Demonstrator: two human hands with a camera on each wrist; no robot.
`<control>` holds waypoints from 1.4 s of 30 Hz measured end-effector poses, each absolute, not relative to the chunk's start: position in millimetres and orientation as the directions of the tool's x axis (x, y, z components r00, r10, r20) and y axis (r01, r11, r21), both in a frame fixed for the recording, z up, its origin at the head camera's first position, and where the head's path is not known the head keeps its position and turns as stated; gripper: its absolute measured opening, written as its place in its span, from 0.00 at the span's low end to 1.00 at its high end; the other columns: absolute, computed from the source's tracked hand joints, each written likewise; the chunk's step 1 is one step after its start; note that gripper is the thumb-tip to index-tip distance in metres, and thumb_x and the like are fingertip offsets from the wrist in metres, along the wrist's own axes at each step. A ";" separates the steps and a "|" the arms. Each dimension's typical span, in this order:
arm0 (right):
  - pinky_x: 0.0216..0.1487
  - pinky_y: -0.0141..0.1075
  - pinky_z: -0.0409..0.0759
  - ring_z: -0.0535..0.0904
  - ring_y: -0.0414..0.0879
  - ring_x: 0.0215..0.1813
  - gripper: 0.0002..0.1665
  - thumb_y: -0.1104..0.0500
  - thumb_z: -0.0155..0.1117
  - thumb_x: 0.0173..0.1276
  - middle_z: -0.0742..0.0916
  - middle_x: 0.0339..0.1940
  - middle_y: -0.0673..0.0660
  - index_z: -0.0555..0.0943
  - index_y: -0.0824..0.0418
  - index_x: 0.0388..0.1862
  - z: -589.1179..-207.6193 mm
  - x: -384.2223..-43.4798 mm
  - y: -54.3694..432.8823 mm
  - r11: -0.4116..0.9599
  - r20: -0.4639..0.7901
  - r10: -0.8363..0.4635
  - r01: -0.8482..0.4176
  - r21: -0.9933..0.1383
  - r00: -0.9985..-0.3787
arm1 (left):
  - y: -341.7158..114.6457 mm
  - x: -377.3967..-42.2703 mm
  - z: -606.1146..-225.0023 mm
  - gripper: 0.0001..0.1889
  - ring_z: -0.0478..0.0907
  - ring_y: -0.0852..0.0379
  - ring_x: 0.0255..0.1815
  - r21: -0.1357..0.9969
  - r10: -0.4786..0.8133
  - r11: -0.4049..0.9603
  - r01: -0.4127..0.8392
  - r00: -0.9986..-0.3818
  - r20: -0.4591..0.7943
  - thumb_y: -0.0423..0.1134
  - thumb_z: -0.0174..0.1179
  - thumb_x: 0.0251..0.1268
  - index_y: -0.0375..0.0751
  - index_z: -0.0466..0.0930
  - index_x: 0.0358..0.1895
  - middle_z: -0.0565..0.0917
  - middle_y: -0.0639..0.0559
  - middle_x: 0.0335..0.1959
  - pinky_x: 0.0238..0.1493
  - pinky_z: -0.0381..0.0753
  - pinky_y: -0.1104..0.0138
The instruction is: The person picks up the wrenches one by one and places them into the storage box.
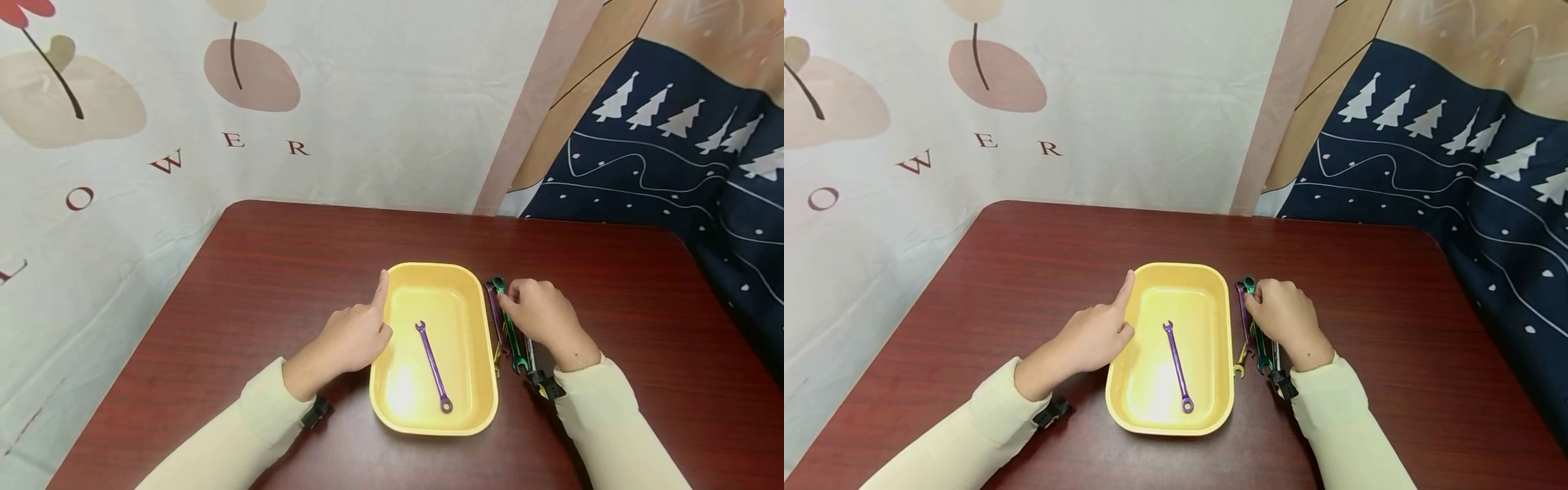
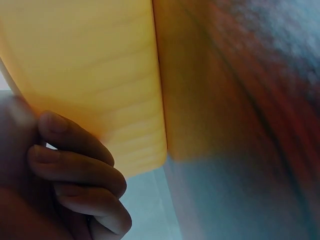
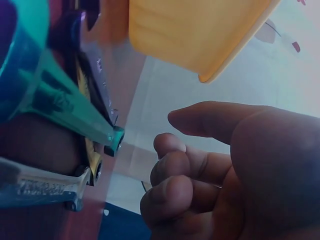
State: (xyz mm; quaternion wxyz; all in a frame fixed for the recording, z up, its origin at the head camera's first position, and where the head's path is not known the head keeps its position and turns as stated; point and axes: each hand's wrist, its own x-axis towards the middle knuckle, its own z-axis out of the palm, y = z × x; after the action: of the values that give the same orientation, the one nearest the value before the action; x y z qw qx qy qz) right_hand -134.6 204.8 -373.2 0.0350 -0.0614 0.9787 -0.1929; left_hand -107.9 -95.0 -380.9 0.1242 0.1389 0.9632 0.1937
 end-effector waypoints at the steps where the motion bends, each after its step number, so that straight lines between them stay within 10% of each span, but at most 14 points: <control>1: 0.19 0.35 0.64 0.65 0.44 0.17 0.21 0.54 0.62 0.71 0.69 0.13 0.51 0.72 0.57 0.17 -373.8 -134.7 205.2 0.918 -0.052 -0.131 -0.102 -0.383 -0.990 | -94.9 -107.9 -381.0 0.47 0.57 0.60 0.11 0.407 0.317 0.886 0.220 -0.930 -0.188 0.40 0.50 0.70 0.43 0.27 0.81 0.66 0.57 0.10 0.15 0.55 0.66; 42: 0.19 0.35 0.64 0.69 0.45 0.19 0.24 0.49 0.65 0.69 0.71 0.14 0.50 0.73 0.54 0.14 -381.1 -138.3 211.4 0.949 -0.203 -0.145 -0.078 -0.304 -0.968 | -97.5 -108.9 -382.3 0.47 0.57 0.60 0.11 0.412 0.324 0.883 0.224 -0.927 -0.191 0.41 0.49 0.70 0.45 0.25 0.81 0.67 0.57 0.10 0.15 0.54 0.66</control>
State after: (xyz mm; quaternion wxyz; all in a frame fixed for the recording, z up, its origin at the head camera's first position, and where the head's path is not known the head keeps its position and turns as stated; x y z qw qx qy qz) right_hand -138.3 211.4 -381.1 0.1122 -0.0568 0.9809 -0.1486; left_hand -108.9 -97.5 -382.3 0.1280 0.1426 0.9618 0.1954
